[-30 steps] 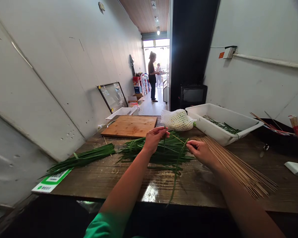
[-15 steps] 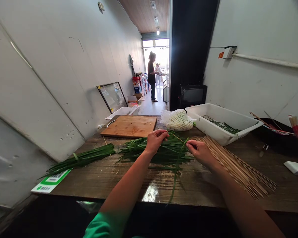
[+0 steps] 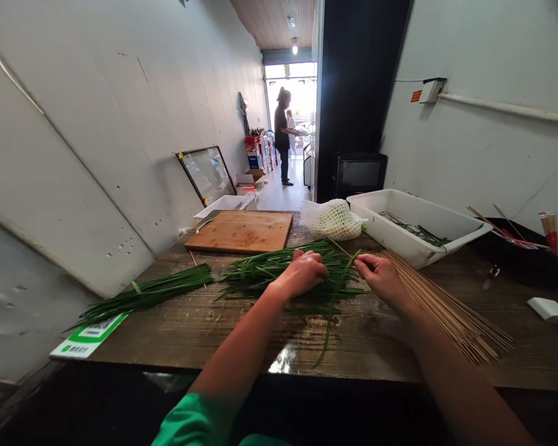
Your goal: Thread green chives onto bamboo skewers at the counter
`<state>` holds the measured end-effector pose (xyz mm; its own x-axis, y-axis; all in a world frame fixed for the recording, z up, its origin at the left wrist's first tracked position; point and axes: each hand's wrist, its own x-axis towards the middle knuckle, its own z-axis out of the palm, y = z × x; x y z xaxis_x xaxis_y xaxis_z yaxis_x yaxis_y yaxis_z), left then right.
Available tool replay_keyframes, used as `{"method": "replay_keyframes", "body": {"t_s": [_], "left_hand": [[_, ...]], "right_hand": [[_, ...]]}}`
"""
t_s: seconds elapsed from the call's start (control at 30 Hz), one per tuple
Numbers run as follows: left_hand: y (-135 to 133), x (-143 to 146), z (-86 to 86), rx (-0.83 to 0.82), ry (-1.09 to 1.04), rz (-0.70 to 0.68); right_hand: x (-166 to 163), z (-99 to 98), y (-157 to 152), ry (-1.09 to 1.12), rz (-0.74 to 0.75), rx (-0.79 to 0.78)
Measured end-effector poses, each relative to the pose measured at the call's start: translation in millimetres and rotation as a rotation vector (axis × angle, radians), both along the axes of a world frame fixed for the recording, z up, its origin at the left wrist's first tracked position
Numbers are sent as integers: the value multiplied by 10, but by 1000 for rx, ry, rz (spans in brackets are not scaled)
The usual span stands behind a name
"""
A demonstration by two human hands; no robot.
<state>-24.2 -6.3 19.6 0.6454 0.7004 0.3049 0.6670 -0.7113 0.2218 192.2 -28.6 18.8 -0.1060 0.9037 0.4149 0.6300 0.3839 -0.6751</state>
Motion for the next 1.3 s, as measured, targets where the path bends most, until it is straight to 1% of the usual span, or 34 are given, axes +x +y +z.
{"method": "replay_keyframes", "body": {"t_s": [0.1, 0.17, 0.23, 0.3, 0.33, 0.43, 0.47, 0.5, 0.57, 0.67, 0.77, 0.87, 1.13, 1.3], "left_hand": [[2, 78, -90, 59, 72, 31], [3, 81, -94, 50, 34, 42], [11, 69, -79, 20, -53, 42], [30, 58, -67, -22, -188, 75], [43, 53, -66, -44, -272, 115], [90, 49, -77, -127, -565, 288], [103, 50, -81, -166, -663, 324], [113, 52, -83, -209, -754, 342], [121, 63, -80, -296, -906, 334], [109, 86, -61, -386, -1038, 308], [93, 104, -42, -445, -1102, 298], [90, 110, -34, -464, -1136, 301], [77, 116, -25, -460, -1145, 288], [100, 115, -49, -439, -1151, 283]], "right_hand": [[8, -2, 6, -4, -2, -2], [12, -3, 7, -7, 6, -7], [13, -4, 5, -3, 14, -11], [13, -6, 0, 9, 23, -13], [12, -7, -4, 15, 27, -11], [5, -24, -12, 0, 46, -8], [0, -34, -12, -13, 55, -6], [-6, -46, -11, -24, 65, -3], [-21, -69, -8, -43, 83, -5], [-45, -89, -7, -55, 89, -18], [-59, -89, -14, -58, 86, -30], [-62, -85, -20, -60, 89, -33], [-53, -92, -23, -73, 83, -37], [-54, -91, -22, -82, 90, -33]]}}
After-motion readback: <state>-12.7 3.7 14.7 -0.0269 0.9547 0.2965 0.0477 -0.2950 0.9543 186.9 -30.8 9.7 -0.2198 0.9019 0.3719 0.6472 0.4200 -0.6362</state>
